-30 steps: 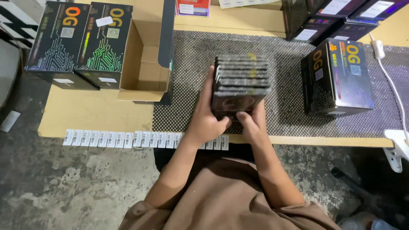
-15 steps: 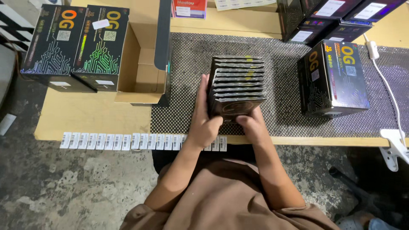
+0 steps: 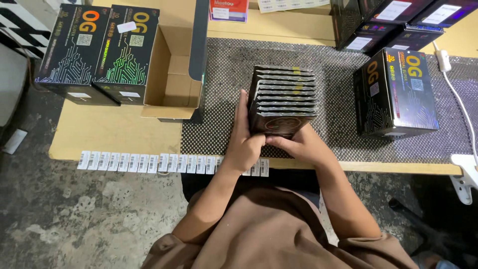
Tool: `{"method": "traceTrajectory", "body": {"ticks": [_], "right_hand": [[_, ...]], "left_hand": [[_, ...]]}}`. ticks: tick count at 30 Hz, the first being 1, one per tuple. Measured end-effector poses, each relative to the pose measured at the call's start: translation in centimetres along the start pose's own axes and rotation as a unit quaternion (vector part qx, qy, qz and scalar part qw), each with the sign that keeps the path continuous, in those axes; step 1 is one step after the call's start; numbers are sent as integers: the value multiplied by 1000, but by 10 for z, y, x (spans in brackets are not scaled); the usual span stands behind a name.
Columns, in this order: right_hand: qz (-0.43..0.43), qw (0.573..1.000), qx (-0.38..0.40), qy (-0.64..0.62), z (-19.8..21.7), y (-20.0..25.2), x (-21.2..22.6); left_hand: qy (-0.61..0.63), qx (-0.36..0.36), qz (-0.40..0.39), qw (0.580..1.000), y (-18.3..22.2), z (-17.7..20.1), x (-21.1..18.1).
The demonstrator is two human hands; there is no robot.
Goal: The person removes protective film from phone screen components and places a stack of them into a cardboard box.
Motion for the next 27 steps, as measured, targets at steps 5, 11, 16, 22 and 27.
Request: {"method": "traceTrajectory", "body": {"ticks": [5, 11, 16, 22, 27], "right_hand": [[3, 1000, -12, 2, 8, -16, 16], [-22, 1000, -18, -13, 2, -13, -5], [-2, 999, -37, -8, 4, -8, -13], [-74, 996, -46, -10, 2, -4, -21], [-98, 993, -70, 1, 2, -4, -16]], "left_hand": [[-53, 27, -11, 998, -3, 6, -13], [-108, 45, -44, 992, 15, 62, -35], [-151, -201, -103, 962, 20, 130, -41], [-157, -361, -277, 876, -4, 169, -21], [-246, -293, -224, 896, -9, 169, -28]]}}
Point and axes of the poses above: each hand's wrist, its own y-axis away from the middle knuckle, its own z-axis out of the back of the hand, x = y × z, the point moved 2 cm from there along -y, towards the middle knuckle, and after that the axes turned 11 degrees about -x, right-handed, at the moved point
